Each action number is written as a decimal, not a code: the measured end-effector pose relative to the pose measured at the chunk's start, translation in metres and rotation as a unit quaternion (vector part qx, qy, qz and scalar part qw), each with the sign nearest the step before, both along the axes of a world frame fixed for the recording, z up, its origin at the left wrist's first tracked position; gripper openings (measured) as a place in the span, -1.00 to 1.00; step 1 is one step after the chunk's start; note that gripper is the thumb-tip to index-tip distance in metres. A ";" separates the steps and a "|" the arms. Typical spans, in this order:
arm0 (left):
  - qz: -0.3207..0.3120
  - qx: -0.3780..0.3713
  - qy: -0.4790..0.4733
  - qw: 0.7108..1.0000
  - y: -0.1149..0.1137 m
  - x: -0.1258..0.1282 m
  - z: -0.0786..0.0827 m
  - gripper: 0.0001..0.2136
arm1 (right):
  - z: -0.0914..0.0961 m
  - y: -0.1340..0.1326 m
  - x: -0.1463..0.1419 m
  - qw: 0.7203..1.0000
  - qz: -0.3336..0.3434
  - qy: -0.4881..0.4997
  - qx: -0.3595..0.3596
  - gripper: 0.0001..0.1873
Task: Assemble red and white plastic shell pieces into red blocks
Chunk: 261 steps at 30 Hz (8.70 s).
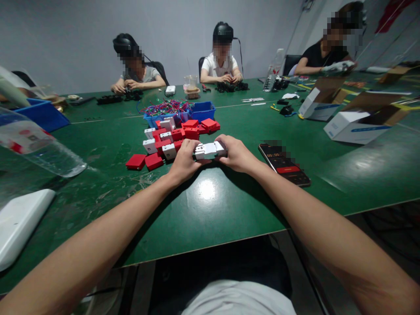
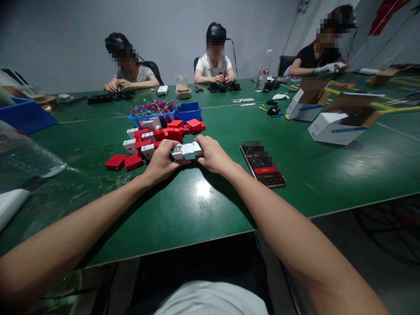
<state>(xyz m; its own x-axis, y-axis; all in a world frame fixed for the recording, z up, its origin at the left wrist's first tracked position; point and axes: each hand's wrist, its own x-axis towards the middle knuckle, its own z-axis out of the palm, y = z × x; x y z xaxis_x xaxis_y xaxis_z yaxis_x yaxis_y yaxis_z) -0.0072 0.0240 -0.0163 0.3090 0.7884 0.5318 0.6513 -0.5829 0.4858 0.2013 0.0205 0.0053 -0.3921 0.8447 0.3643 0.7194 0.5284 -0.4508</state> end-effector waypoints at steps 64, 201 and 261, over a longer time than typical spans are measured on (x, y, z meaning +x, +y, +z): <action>-0.072 -0.024 -0.032 0.997 -0.006 -0.002 0.006 -0.60 | 0.011 -0.001 0.009 0.993 0.099 -0.019 -0.054 -0.41; -0.144 -0.086 0.155 0.974 -0.012 0.001 0.009 -0.69 | 0.009 -0.002 -0.005 0.982 0.064 0.166 0.070 -0.73; 0.164 0.060 0.340 0.924 -0.024 0.004 0.016 -0.50 | -0.004 0.010 0.004 0.998 0.024 0.065 0.004 -0.74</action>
<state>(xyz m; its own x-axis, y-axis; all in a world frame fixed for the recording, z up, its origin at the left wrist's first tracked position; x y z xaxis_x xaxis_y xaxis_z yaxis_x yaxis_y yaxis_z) -0.0034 -0.0003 -0.0007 0.3588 0.8468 0.3926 0.9334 -0.3231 -0.1562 0.2054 0.0309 0.0015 -0.3813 0.8223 0.4224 0.6280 0.5657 -0.5343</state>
